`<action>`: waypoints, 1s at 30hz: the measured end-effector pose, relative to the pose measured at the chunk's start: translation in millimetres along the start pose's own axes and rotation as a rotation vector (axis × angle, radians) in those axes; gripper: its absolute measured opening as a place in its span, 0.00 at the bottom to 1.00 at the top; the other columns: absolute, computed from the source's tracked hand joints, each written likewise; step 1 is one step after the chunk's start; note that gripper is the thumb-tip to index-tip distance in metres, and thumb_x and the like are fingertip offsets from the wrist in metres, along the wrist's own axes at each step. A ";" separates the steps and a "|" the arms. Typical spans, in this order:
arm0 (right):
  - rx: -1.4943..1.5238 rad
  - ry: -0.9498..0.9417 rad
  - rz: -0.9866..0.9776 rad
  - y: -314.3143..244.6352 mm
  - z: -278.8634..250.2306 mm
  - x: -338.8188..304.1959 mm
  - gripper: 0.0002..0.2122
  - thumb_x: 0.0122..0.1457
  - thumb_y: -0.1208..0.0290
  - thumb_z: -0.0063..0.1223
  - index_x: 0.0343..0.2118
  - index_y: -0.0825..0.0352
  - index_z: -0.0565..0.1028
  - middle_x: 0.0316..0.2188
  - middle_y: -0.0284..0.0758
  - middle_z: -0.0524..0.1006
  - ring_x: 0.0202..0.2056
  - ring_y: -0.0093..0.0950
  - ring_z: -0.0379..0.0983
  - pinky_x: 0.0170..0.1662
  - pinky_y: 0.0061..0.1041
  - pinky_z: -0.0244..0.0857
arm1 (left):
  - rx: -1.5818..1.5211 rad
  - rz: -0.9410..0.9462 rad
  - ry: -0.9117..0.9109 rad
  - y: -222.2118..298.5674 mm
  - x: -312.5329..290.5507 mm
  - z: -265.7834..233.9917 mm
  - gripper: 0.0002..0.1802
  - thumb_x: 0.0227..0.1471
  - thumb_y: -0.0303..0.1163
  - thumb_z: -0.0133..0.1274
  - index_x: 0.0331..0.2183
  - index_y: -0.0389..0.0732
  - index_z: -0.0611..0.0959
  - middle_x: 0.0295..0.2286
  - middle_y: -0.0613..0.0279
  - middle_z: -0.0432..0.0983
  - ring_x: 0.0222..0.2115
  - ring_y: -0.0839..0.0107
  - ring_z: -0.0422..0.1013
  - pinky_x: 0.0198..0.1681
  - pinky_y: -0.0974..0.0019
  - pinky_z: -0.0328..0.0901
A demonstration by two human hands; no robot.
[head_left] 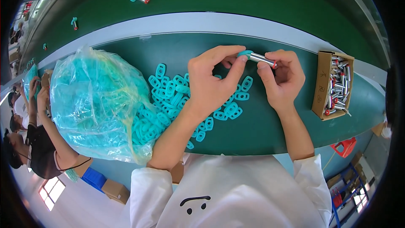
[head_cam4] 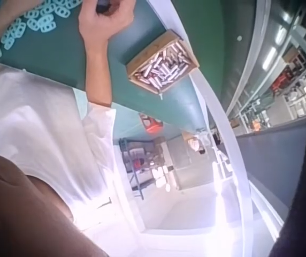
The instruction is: The person assembles small green plastic components with metal pins by hand, fitting the pins into the components.
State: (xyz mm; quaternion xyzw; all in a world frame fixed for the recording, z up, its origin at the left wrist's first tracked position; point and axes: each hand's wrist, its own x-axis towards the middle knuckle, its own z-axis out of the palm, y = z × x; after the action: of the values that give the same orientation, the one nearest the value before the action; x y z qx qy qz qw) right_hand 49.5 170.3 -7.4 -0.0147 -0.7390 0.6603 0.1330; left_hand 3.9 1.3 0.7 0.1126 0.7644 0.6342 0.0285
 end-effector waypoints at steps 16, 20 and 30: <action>0.221 0.024 0.126 0.7 -8.3 0.9 0.09 0.57 0.84 0.59 0.40 0.71 0.73 0.31 0.31 0.75 0.30 0.15 0.69 0.32 0.15 0.61 | -0.076 -0.051 0.037 -2.7 1.8 2.5 0.09 0.51 0.20 0.61 0.38 0.33 0.85 0.27 0.61 0.81 0.26 0.77 0.76 0.31 0.75 0.68; 0.051 -0.041 0.052 1.6 -12.2 4.5 0.09 0.57 0.83 0.53 0.39 0.70 0.69 0.27 0.32 0.70 0.27 0.18 0.66 0.29 0.17 0.62 | -0.066 -0.029 0.047 -2.2 3.5 2.2 0.09 0.49 0.20 0.62 0.36 0.34 0.85 0.25 0.59 0.81 0.24 0.74 0.76 0.29 0.73 0.69; 0.239 0.073 0.049 1.5 -3.4 6.4 0.15 0.53 0.86 0.54 0.34 0.63 0.60 0.24 0.31 0.67 0.26 0.18 0.59 0.30 0.18 0.58 | -0.085 -0.044 0.039 -1.4 4.2 2.3 0.09 0.49 0.20 0.62 0.36 0.34 0.85 0.26 0.59 0.80 0.24 0.74 0.76 0.29 0.73 0.69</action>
State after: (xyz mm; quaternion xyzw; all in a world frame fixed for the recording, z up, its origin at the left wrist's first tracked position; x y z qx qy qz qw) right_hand 43.8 175.0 -7.5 -0.0411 -0.6491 0.7457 0.1445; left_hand 0.1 4.1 -0.7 0.0819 0.7394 0.6675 0.0324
